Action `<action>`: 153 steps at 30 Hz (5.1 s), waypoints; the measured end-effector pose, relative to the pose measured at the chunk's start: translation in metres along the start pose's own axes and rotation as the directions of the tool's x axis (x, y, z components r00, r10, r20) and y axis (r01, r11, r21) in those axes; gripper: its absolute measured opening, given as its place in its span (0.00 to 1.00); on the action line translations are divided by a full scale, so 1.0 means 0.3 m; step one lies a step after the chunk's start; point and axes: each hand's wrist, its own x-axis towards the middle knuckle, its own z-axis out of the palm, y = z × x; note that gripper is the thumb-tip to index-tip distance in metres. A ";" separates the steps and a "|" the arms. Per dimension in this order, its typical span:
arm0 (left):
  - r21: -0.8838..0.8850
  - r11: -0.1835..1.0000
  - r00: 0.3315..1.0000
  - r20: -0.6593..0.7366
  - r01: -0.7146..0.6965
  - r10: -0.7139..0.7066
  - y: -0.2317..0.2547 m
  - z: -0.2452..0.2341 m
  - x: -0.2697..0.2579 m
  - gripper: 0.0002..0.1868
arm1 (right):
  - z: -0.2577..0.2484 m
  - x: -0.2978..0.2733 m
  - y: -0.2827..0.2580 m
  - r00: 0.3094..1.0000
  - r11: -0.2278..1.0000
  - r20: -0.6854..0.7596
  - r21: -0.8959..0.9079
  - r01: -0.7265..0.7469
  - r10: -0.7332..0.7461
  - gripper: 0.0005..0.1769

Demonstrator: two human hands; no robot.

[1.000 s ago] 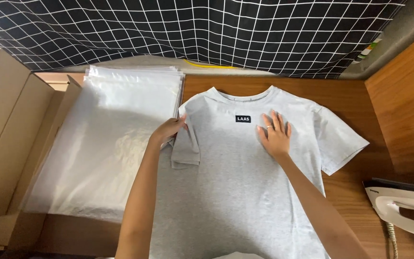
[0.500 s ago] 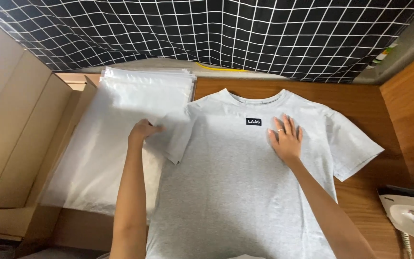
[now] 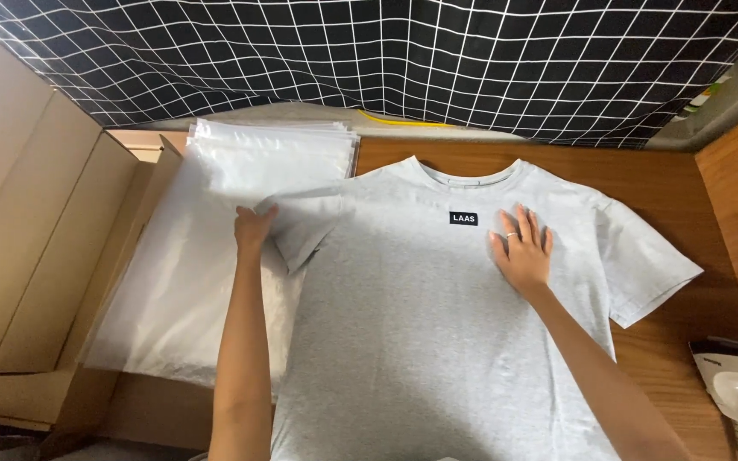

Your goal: The person packs a pink shirt into a box, then takes a grey t-shirt from a rack, irons it on a table, and folds it.

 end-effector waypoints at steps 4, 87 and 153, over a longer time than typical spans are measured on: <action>-0.103 0.988 0.962 0.258 0.117 -0.087 0.110 -0.086 -0.135 0.47 | 0.025 0.035 -0.040 0.999 0.999 -0.004 0.018 -0.032 0.032 0.27; 0.379 0.597 0.653 0.026 -0.707 0.757 0.585 0.409 -0.523 0.27 | 0.054 0.044 0.080 0.994 0.996 -0.101 -0.074 -0.049 0.041 0.29; 0.373 0.617 0.721 0.366 -0.693 0.589 0.719 0.403 -0.458 0.32 | 0.118 0.318 0.097 0.971 0.979 -0.128 -0.034 0.200 -0.202 0.31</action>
